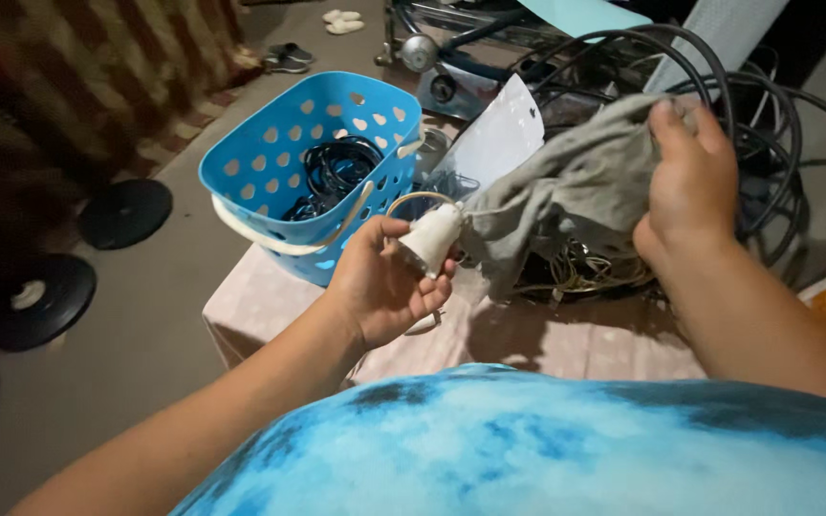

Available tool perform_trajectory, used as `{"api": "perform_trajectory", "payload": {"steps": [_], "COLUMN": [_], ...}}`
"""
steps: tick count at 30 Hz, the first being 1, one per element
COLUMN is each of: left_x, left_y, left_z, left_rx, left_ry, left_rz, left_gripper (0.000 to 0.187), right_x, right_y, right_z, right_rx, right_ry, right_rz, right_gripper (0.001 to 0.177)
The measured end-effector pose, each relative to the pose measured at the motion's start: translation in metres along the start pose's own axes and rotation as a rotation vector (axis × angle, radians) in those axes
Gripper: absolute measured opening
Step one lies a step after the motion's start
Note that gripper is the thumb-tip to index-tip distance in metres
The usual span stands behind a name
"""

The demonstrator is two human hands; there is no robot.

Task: The person sorts through a pile of tangled cables and small electronics on a table. They pick up individual items, wipe them with a cloth, and place them into a blue basket or a plastic bag.

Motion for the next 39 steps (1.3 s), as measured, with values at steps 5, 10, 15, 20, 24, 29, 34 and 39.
{"api": "perform_trajectory", "payload": {"steps": [5, 10, 15, 20, 24, 29, 34, 39], "left_x": [0.034, 0.065, 0.075, 0.094, 0.087, 0.072, 0.081, 0.095], "left_y": [0.01, 0.011, -0.002, -0.048, -0.051, -0.043, -0.02, 0.0], "left_z": [0.022, 0.042, 0.056, 0.05, 0.049, 0.064, 0.087, 0.104], "left_rx": [0.073, 0.217, 0.204, 0.208, 0.108, 0.017, -0.022, -0.078], "left_ry": [-0.089, -0.056, 0.104, 0.142, 0.144, -0.042, 0.014, 0.36], "left_rz": [0.095, 0.374, 0.51, 0.33, 0.168, -0.172, -0.081, -0.214], "left_gripper": [0.047, 0.041, 0.044, 0.051, 0.05, 0.05, 0.052, 0.043], "right_x": [0.072, 0.114, 0.058, -0.02, -0.028, 0.018, 0.121, 0.156], "right_y": [0.015, 0.01, -0.02, -0.027, -0.011, 0.039, 0.046, 0.03], "right_z": [-0.047, -0.096, 0.002, 0.052, 0.044, 0.007, -0.067, -0.082], "right_rx": [-0.226, -0.951, -0.531, -0.235, -0.051, -0.215, -0.773, -0.961], "right_ry": [0.264, 0.238, 0.092, -0.148, -0.103, -0.038, 0.136, 0.004], "right_rz": [-0.223, -0.821, -0.808, -0.692, -0.271, -0.07, -0.553, -0.995], "right_gripper": [0.024, 0.021, 0.031, 0.033, 0.027, 0.029, 0.018, 0.023]}}
Point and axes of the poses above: each hand's wrist, its own z-axis towards the middle knuckle, its own x-axis out of the palm, y = z × x, the point moved 8 cm from there along z, towards the middle knuckle, and after that the axes turned 12 degrees about x, right-handed, at the moved point
